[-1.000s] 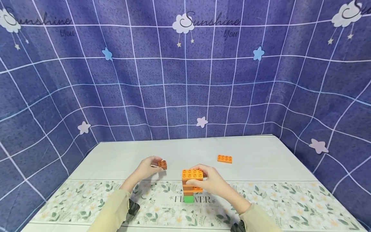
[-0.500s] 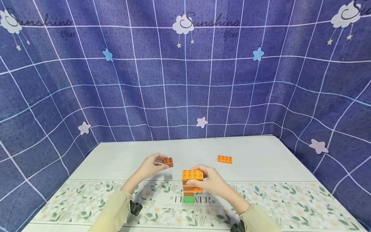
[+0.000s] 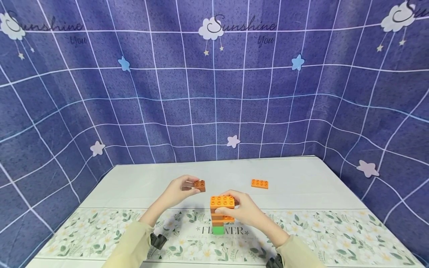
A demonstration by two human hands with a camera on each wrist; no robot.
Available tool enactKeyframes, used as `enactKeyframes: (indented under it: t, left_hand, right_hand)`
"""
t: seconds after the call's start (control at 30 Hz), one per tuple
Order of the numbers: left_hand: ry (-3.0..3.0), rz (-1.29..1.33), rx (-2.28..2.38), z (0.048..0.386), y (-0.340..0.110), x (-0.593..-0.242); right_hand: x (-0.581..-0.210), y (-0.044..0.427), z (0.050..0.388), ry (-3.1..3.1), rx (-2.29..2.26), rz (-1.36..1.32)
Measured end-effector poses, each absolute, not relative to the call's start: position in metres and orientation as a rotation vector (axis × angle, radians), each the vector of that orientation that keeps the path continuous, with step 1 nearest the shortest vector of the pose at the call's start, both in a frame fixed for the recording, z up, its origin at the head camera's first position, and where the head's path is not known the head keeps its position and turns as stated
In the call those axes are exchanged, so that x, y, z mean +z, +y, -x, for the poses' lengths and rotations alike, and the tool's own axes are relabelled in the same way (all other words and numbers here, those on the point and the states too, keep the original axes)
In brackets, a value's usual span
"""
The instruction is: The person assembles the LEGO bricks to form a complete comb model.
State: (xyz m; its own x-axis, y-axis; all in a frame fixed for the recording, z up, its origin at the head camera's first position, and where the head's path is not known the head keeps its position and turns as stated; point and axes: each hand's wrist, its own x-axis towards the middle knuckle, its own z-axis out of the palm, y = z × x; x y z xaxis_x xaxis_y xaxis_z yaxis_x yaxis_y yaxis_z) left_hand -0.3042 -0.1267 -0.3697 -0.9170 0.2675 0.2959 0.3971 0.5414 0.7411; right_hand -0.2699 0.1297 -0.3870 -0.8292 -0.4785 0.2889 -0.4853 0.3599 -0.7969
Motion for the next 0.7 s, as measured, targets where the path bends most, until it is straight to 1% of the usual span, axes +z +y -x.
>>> enactKeyframes:
  t: [0.23,0.7]
  left_hand:
    - [-2.589,0.647,-1.297,0.296,-0.12,-0.361]
    - [-2.578,0.719,-1.321,0.277,-0.106,-0.346]
  right_hand:
    - [-0.388,0.129,0.271,-2.598,1.498,-0.923]
    - [-0.387,0.13,0.27,-2.572,1.514,-0.965]
